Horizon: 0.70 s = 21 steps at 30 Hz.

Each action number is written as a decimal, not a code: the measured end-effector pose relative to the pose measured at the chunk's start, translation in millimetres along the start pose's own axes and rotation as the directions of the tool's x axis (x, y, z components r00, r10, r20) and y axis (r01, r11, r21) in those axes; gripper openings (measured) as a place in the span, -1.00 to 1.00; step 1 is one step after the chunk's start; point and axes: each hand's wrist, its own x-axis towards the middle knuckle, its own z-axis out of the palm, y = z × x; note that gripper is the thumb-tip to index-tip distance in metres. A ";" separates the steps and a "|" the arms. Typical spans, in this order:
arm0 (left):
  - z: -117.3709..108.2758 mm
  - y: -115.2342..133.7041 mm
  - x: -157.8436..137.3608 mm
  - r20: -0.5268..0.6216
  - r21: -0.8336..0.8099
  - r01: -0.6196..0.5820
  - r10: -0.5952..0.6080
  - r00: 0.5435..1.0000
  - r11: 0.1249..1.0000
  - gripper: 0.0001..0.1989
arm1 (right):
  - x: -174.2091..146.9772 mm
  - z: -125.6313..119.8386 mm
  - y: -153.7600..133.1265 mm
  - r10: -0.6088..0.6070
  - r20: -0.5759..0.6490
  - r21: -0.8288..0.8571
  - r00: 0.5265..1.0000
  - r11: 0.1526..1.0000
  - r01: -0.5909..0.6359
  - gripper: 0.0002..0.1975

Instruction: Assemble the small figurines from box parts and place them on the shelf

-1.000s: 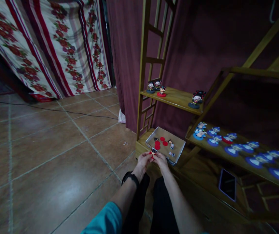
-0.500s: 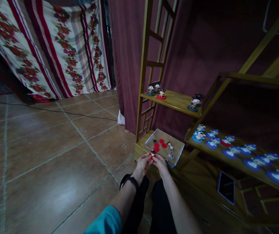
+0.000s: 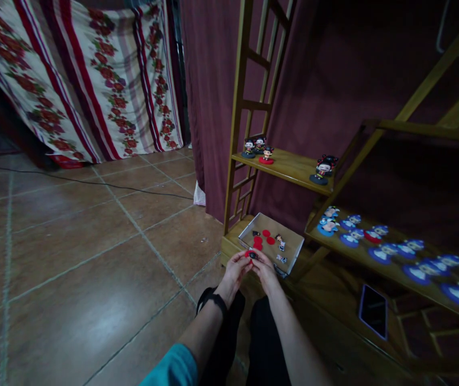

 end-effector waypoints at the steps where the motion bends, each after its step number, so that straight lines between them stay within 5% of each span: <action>1: 0.1 0.4 0.0 0.008 -0.005 0.000 0.000 1.000 1.000 -0.68 | 0.2 -0.2 0.1 -0.009 -0.004 0.001 1.000 1.000 0.009 -0.54; 21: 1.6 -0.4 2.2 0.027 0.006 0.058 -0.058 0.998 0.998 -0.68 | 1.6 -0.6 -0.2 0.078 -0.084 -0.034 0.993 0.996 -0.081 -0.72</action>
